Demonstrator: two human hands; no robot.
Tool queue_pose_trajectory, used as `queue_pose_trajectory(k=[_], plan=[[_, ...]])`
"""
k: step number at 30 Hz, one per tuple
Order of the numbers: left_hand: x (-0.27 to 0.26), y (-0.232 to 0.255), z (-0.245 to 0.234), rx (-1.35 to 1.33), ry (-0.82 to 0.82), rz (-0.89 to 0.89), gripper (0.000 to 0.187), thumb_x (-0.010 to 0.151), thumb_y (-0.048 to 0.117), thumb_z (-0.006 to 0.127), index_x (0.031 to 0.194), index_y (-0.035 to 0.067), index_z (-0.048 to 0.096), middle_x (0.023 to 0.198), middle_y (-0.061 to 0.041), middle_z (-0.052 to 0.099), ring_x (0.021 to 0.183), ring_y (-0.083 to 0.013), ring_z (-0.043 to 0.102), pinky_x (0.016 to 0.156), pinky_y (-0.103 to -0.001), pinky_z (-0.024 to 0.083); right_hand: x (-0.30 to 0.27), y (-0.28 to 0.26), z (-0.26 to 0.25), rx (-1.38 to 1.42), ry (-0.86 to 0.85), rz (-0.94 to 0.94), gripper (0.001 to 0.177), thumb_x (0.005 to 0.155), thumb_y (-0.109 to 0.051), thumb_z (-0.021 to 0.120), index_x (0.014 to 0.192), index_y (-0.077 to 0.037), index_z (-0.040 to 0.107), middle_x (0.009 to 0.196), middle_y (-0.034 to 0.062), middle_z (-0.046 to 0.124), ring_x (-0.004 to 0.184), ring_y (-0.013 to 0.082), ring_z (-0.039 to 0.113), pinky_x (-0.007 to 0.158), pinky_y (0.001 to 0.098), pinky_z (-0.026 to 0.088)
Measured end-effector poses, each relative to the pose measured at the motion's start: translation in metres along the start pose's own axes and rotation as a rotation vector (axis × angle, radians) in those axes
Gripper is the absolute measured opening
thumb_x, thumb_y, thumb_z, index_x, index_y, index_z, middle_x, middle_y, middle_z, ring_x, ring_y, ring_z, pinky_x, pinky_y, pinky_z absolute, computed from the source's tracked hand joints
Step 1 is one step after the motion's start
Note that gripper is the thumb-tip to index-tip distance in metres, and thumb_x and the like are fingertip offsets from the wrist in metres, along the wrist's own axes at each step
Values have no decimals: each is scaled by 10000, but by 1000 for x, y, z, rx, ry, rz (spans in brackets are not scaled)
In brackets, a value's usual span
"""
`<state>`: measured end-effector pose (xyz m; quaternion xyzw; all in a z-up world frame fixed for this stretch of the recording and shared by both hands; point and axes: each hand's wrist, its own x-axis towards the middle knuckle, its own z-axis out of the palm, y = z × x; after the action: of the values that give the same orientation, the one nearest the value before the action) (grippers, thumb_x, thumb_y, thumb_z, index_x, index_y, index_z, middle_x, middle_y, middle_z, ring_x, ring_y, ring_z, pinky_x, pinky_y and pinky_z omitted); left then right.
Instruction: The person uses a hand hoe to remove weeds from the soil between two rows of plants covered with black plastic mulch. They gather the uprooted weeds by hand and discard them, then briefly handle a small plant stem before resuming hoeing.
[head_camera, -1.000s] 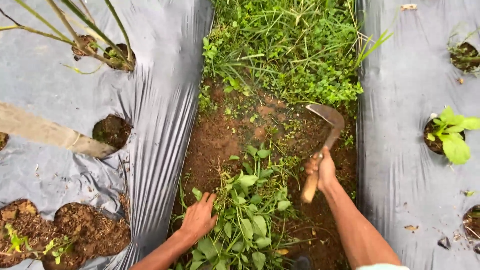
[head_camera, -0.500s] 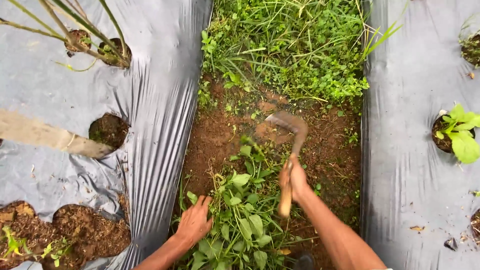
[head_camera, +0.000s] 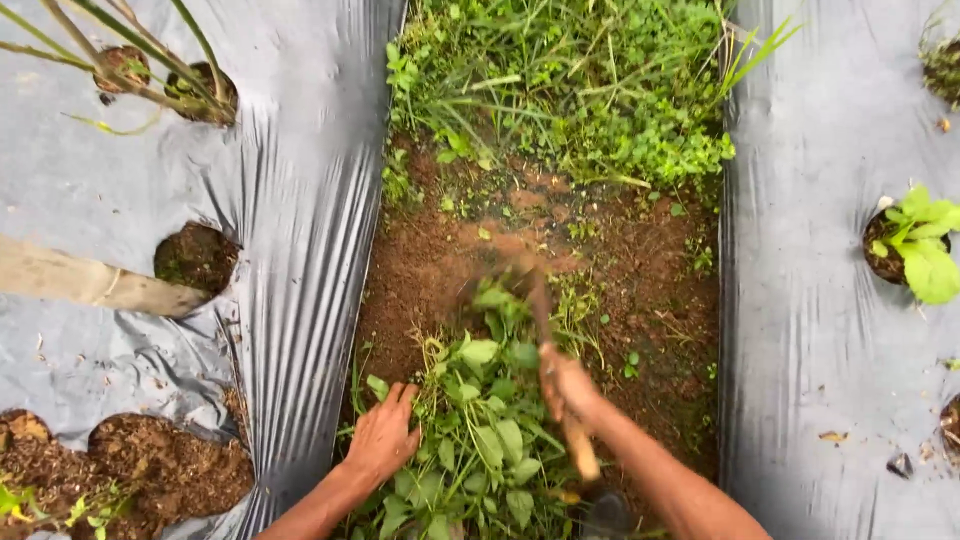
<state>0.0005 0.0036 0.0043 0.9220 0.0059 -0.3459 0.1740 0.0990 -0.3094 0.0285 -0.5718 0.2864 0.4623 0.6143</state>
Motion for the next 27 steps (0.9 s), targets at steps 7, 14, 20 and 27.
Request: queue_pose_trajectory(k=[7,14,20,27], plan=[[6,15,-15,36,48,21,651,910,118,700,1475,97,377,1525,-190,419,1033,-336,749,933,-526,639,-8,27,-9,346,214,-192,536,1127,-480,315,729,-153,461,505,-58,401,385,106,352,343,276,328],[2,9,-14,-31,51,-40,674,938,224,695,1503,70,361,1570,-208,349,1055,-367,720,983,-570,568,-1,68,-7,113,427,-287,515,1145,-373,341,723,-126,504,503,-26,474,366,155,420,333,308,377],[-6,9,-8,-602,165,-226,940,882,181,720,1579,115,93,1642,-178,227,1427,-386,428,1200,-591,355,-4,34,-84,-757,1086,-488,520,922,-212,601,1346,25,417,1308,273,450,1142,493,520,865,606,472],[-26,59,-55,-769,77,-315,1257,651,831,479,1611,257,-95,1725,-90,-9,1521,-372,283,1197,-703,241,13,8,21,-769,618,-395,754,981,-512,418,1568,-117,155,1677,119,129,1529,284,151,1255,507,154]])
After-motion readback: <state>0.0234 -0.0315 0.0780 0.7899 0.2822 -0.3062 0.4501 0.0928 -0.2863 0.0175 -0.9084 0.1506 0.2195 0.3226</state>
